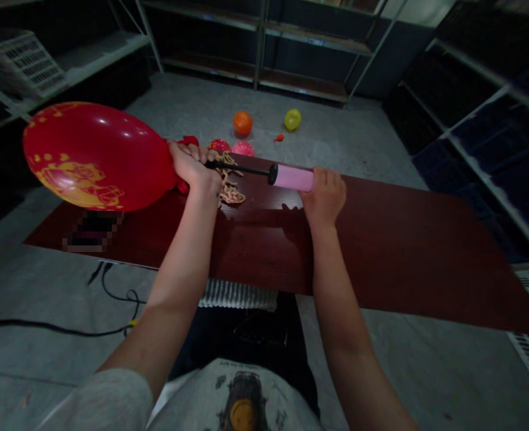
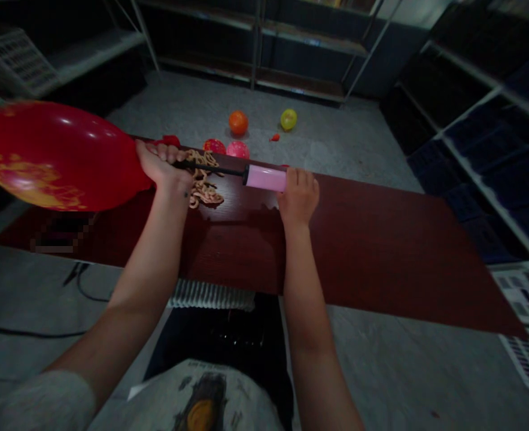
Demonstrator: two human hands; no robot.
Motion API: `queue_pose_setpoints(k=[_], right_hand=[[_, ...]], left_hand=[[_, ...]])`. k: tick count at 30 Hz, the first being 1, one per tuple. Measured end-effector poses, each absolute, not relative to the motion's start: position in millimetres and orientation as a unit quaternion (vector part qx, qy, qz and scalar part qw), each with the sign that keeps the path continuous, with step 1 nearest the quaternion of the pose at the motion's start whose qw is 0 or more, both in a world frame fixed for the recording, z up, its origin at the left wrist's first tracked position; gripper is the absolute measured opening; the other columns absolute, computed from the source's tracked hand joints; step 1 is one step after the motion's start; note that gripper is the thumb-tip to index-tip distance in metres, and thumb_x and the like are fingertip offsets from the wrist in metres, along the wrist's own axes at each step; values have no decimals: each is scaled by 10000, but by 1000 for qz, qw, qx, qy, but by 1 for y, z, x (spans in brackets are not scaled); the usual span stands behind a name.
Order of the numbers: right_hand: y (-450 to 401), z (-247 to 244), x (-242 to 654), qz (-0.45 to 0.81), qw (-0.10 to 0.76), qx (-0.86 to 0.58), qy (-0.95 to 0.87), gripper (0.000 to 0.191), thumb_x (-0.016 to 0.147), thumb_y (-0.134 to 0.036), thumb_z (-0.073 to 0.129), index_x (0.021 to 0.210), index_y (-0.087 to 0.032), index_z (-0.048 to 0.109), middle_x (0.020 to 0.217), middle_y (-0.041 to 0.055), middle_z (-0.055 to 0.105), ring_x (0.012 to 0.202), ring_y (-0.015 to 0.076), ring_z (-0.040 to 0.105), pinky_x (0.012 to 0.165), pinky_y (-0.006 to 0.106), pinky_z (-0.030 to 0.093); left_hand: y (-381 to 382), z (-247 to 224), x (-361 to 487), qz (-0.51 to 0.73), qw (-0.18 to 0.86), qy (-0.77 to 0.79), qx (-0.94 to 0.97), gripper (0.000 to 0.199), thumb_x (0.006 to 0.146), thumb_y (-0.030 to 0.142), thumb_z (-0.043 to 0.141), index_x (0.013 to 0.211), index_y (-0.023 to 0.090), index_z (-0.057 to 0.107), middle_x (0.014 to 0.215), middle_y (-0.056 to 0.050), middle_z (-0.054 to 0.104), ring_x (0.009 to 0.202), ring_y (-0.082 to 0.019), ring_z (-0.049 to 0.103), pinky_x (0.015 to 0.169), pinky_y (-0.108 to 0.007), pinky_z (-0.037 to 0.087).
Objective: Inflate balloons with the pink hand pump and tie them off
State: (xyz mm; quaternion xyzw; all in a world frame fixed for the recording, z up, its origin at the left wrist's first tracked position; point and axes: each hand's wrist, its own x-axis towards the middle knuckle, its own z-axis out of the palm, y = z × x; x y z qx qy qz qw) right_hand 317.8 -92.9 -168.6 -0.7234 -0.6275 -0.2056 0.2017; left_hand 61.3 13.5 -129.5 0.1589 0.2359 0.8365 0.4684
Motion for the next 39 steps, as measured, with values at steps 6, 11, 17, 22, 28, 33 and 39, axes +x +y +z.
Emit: queue_pose_setpoints(k=[6, 11, 17, 22, 28, 33, 39], right_hand=[[-93, -166, 325, -243, 239, -736, -585, 324, 940, -257, 514, 1244, -180, 591, 1195, 166, 613, 1171, 342, 543, 989, 535, 428], [-94, -163, 321, -213, 227, -740, -596, 335, 909, -268, 551, 1226, -166, 587, 1183, 162, 615, 1143, 336, 544, 970, 526, 435], [-98, -157, 307, -166, 176, -725, -645, 314, 893, -304, 577, 1169, -156, 600, 1124, 161, 645, 1071, 334, 568, 903, 492, 439], [-97, -157, 278, -139, 170, -692, -688, 288, 885, -343, 596, 1100, -152, 612, 1069, 161, 674, 1031, 334, 588, 895, 470, 421], [-95, -164, 266, -121, 167, -688, -696, 276, 885, -359, 600, 1051, -140, 629, 1036, 167, 703, 1005, 325, 611, 875, 437, 398], [-94, -169, 269, -133, 161, -679, -704, 315, 891, -367, 612, 1106, -139, 632, 1067, 165, 714, 1020, 315, 616, 868, 416, 389], [-89, -168, 276, -171, 171, -666, -706, 392, 931, -421, 561, 1231, -175, 623, 1086, 140, 707, 1019, 308, 594, 865, 412, 385]], left_hand=[[-9, -98, 64, 848, 472, 232, 67, 431, 1134, 302, 282, 719, 224, 195, 557, 65, 150, 437, -120, 175, 510, -298, 158], [-10, -96, 66, 850, 465, 238, 63, 442, 1129, 353, 318, 719, 226, 216, 544, 60, 169, 422, -127, 191, 495, -293, 166], [-4, -114, 80, 839, 471, 239, 133, 494, 1116, 520, 295, 725, 233, 200, 540, 62, 159, 395, -124, 197, 461, -287, 188], [1, -134, 109, 849, 450, 203, 189, 500, 1106, 551, 270, 723, 241, 188, 534, 60, 150, 372, -139, 187, 442, -288, 189], [19, -168, 118, 841, 449, 198, 228, 551, 1051, 668, 369, 719, 234, 300, 557, 58, 223, 380, -126, 287, 482, -265, 291], [16, -161, 115, 853, 441, 178, 217, 518, 1084, 545, 402, 692, 227, 285, 536, 71, 219, 363, -106, 253, 454, -243, 281], [2, -131, 108, 858, 448, 204, 148, 488, 1114, 361, 323, 655, 231, 220, 489, 76, 156, 346, -122, 205, 399, -258, 200]])
